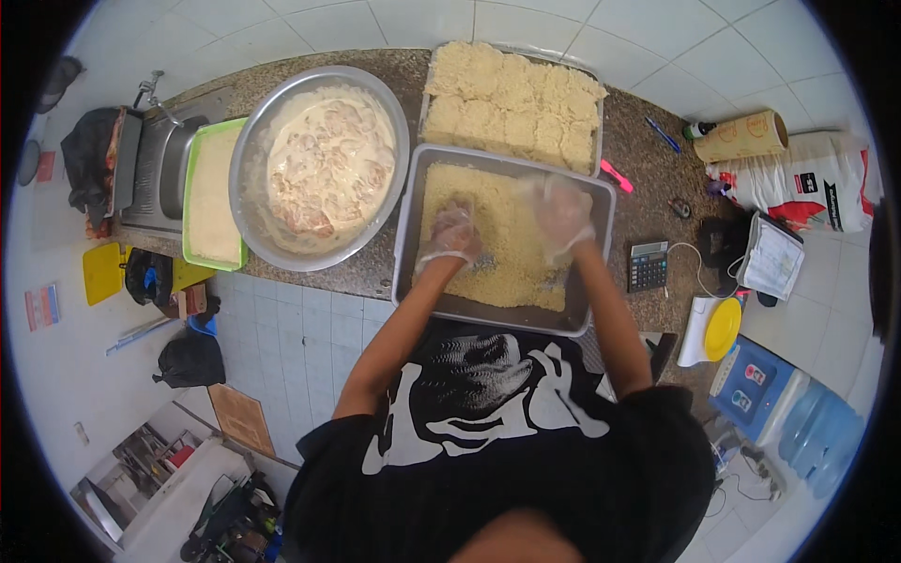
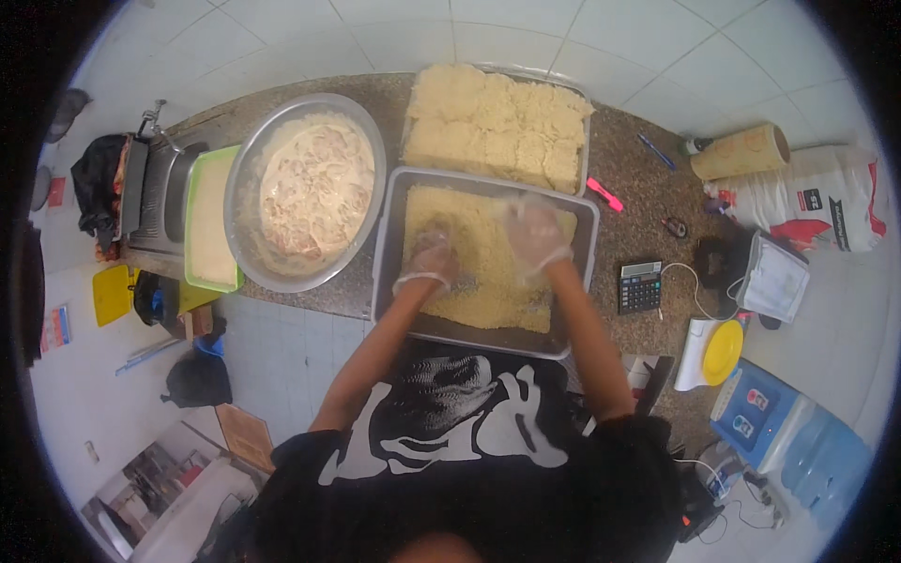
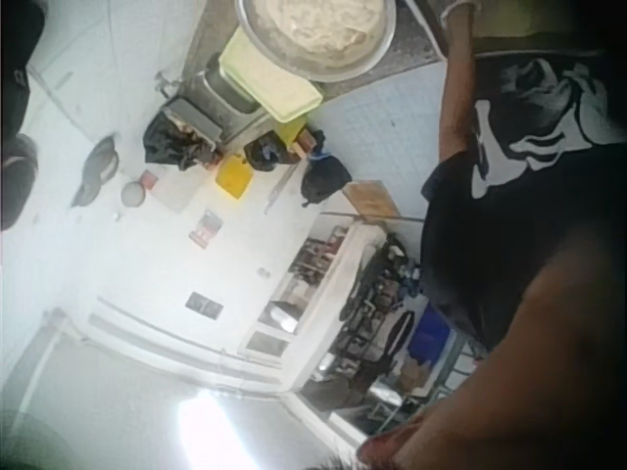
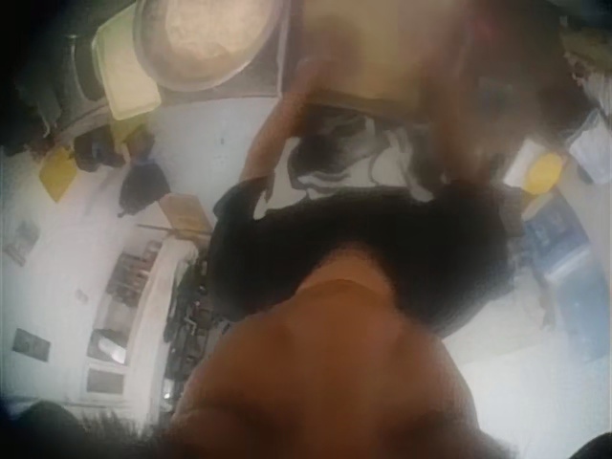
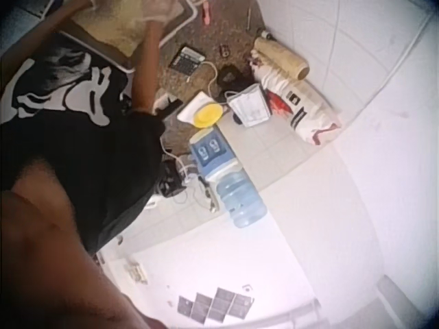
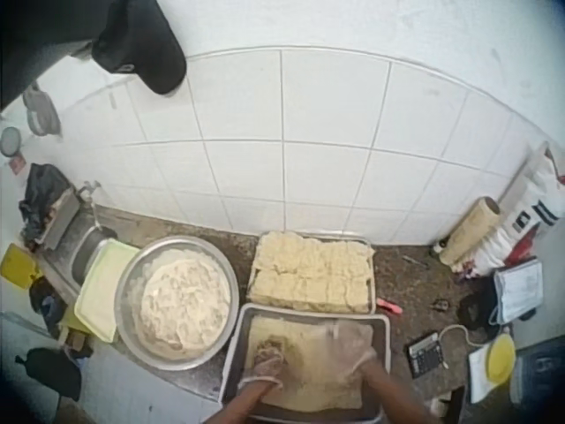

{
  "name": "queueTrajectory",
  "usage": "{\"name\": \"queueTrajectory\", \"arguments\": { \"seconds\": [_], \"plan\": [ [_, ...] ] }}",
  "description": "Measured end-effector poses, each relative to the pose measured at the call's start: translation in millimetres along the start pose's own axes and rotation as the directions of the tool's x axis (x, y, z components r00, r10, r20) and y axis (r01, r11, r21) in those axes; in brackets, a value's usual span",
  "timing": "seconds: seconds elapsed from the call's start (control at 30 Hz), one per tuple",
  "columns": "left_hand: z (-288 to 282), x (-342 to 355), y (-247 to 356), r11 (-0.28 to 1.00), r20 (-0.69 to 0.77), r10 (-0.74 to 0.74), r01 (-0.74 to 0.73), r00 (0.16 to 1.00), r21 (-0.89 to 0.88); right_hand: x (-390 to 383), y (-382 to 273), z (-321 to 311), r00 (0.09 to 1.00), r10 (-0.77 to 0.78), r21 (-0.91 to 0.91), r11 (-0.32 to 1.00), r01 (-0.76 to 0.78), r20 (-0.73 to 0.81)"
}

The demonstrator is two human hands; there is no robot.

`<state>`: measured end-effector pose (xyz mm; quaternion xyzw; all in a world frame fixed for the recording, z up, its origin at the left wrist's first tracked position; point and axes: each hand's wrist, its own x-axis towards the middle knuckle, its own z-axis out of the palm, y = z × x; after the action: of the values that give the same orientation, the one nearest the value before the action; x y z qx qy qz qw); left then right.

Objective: Breading pieces of meat and placing them in a tray.

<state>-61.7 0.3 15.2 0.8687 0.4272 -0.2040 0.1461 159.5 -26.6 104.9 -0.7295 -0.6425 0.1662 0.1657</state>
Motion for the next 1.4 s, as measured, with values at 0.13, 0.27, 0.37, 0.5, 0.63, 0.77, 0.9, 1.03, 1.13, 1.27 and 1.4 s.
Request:
{"name": "queueTrajectory", "arguments": {
  "seconds": [0.13, 0.27, 0.37, 0.5, 0.63, 0.77, 0.9, 1.03, 1.13, 1.27, 1.4],
  "plan": [
    [43, -24, 38, 0.931, -0.091, -0.009, -0.025, 0.996, -0.365, -37, 35, 56, 0.960, 0.235, 0.100, 0.963, -0.251, 0.148],
    [-32, -39, 41, 0.841, 0.169, -0.026, 0.113, 0.985, -0.529, -23, 38, 63, 0.856, 0.098, 0.075, 0.985, -0.157, 0.508],
    [22, -25, 4, 0.847, 0.142, 0.090, -0.001, 0.986, -0.531, -19, 25, 67, 0.793, 0.122, -0.003, 0.989, -0.149, 0.597],
    [66, -36, -26, 0.943, -0.037, 0.202, -0.204, 0.979, -0.261, -65, -7, 39, 0.997, -0.074, 0.000, 0.997, 0.074, 0.016],
    [-39, -76, 5, 0.804, 0.397, -0.052, 0.275, 0.916, -0.528, -132, -4, 51, 0.989, 0.029, 0.000, 1.000, -0.030, 0.148],
    [62, -61, 7, 0.965, 0.365, 0.192, -0.107, 0.911, -0.241, -135, -31, 34, 0.591, 0.596, -0.159, 0.765, -0.625, 0.544],
    [3, -54, 43, 0.813, 0.268, 0.445, -0.260, 0.854, -0.520, -159, 23, 91, 0.783, 0.013, -0.278, 0.938, 0.205, 0.622],
    [55, -42, 19, 0.807, 0.048, 0.073, -0.031, 0.996, -0.590, -88, 3, 44, 0.711, 0.547, 0.150, 0.736, -0.660, 0.441],
    [19, -50, 0, 0.762, -0.177, -0.236, 0.068, 0.955, -0.644, -66, 37, 88, 0.993, 0.119, -0.068, 0.991, -0.120, -0.009],
    [22, -62, -23, 0.720, -0.262, -0.242, -0.007, 0.934, -0.693, -5, -12, 111, 0.995, -0.103, -0.177, 0.979, 0.103, 0.005],
    [-38, -69, -21, 0.323, 0.140, -0.330, 0.251, 0.933, -0.912, -4, 19, 147, 0.810, -0.493, -0.373, 0.851, 0.371, -0.318]
  ]
}}
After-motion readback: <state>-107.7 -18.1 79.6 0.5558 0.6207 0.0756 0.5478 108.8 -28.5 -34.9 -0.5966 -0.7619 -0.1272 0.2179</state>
